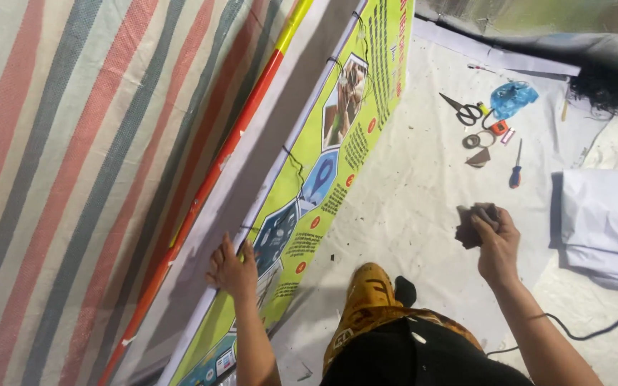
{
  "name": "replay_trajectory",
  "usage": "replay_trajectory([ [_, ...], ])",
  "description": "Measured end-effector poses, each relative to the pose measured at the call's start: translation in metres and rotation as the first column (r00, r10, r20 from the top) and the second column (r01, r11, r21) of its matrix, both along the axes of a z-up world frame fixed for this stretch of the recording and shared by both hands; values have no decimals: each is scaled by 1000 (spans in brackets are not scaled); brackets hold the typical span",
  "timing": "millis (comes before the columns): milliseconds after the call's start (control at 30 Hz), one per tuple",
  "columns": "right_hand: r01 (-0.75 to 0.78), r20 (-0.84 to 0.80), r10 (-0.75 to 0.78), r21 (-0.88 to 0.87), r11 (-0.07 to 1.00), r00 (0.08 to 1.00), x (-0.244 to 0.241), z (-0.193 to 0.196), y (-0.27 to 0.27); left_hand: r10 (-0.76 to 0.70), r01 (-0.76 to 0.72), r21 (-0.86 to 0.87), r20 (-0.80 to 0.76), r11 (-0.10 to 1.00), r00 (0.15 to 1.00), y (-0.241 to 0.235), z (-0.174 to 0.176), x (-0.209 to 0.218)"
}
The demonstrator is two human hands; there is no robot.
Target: Assembling a large printed banner onto a metal frame
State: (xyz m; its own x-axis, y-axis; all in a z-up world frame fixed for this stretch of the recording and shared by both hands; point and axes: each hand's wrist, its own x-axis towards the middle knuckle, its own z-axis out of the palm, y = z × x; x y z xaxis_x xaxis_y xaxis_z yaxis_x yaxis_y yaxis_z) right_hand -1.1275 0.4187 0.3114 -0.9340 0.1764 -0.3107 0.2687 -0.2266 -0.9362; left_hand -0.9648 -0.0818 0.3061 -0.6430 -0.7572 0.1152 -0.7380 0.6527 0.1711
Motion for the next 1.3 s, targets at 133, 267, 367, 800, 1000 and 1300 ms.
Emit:
replay_trajectory([
  [133,-145,-69,145,17,989,987,-58,16,-32,-1,-9,-211,-47,977,999,11,8,-4],
  [267,-155,-181,149,-18,988,972,-135,31,-53,26,-42,-378,-47,925,999,8,-12,-4],
  [367,-58,-118,61,31,998,991,-192,18,-58,140,-165,-208,-129,964,982,11,-13,-2],
  [800,370,34,-369,-168,914,929,-394,-16,-43,-249,384,215,-470,898,847,69,83,-282],
  [1000,618,154,-625,97,781,765,-480,-99,91,-393,404,291,-101,867,914,93,46,-372],
  [1300,335,462,-485,372,866,742,-472,-261,266,-248,215,-367,-47,905,968,105,-21,-372],
])
